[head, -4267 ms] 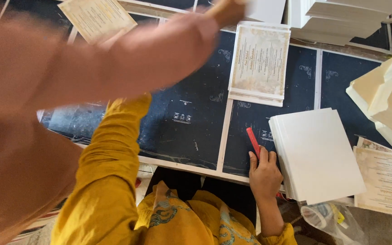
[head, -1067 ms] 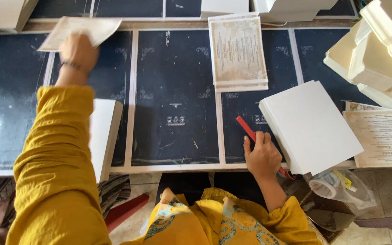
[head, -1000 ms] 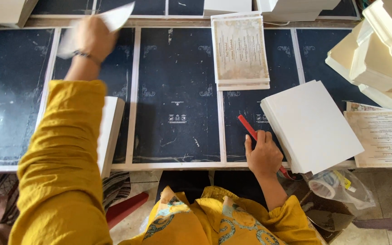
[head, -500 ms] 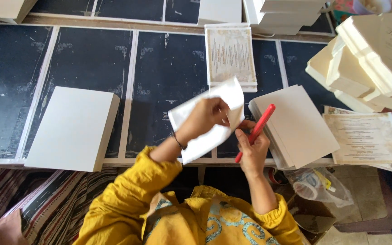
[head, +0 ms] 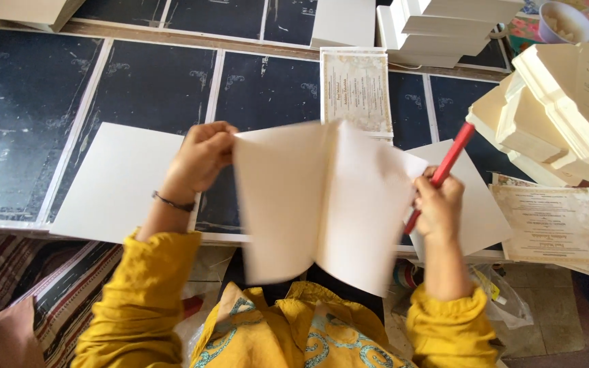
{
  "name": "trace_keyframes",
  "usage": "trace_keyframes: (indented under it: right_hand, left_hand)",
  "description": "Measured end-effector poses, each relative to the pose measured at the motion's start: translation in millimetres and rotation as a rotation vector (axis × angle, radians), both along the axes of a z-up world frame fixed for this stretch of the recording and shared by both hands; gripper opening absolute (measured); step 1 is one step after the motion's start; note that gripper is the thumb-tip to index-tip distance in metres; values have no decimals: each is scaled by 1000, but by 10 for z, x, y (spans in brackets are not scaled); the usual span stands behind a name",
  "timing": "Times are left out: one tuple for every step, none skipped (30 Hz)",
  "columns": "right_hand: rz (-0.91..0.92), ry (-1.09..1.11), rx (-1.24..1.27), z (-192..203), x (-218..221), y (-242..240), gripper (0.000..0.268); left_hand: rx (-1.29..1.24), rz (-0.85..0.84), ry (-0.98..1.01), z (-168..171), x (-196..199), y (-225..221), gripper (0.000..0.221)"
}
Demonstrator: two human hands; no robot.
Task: Folding printed invitation sheets and organizing them into neat stacks on a production table.
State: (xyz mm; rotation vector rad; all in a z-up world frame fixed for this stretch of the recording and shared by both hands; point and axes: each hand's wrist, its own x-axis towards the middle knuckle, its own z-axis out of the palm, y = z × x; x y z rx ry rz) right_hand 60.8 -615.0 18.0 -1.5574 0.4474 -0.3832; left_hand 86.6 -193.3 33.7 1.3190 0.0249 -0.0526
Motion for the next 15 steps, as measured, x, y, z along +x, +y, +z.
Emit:
trace_keyframes:
  right_hand:
    - [72,24,-68,-3,85,-47,11]
    - [145,48,-136,-7,172,-94,13]
    - [148,50,-136,-208,330,-106,13]
    - [198,67,-209,-410,488,-118,13]
    - [248,87,-284,-616,626,-139,14]
    - [250,92,-285,-710,684,-58,14]
    - [248,99,-533,-800,753,30,21]
    - [245,104,-781,-892,825,119,30]
    - [249,109,-781,-1004,890,154,30]
    - [265,161,-874,-1120,957,189,28]
    - [282,216,-968,-1244,1004,220,25]
    - [288,222,-969,-1294,938,216,25]
    - [298,176,-1029,-1311,930,205,21]
    - [307,129,-1088,-1327,926,191,17]
    - [307,132,-1089,-1163,808,146,17]
  left_hand:
    - [19,1,37,-136,58,162,12]
    - [39,2,73,-273,114,325,12]
    - [39,5,75,-294,158,384,12]
    - [233,55,102,-316,202,442,15]
    - [425,102,132,-349,232,492,18]
    - [424,103,137,-482,323,540,18]
    - [573,108,146,-610,417,595,17]
    - [721,113,155,-739,512,650,17]
    - [721,112,161,-935,643,658,17]
    - [962,130,109,-1134,775,667,15]
    - [1200,144,56,-1351,884,671,13]
    - [1198,141,65,-1394,835,631,13]
    - [1226,165,98,-1398,856,584,13]
    - [1252,189,131,-1400,879,534,15]
    - [1252,186,132,-1325,828,516,15]
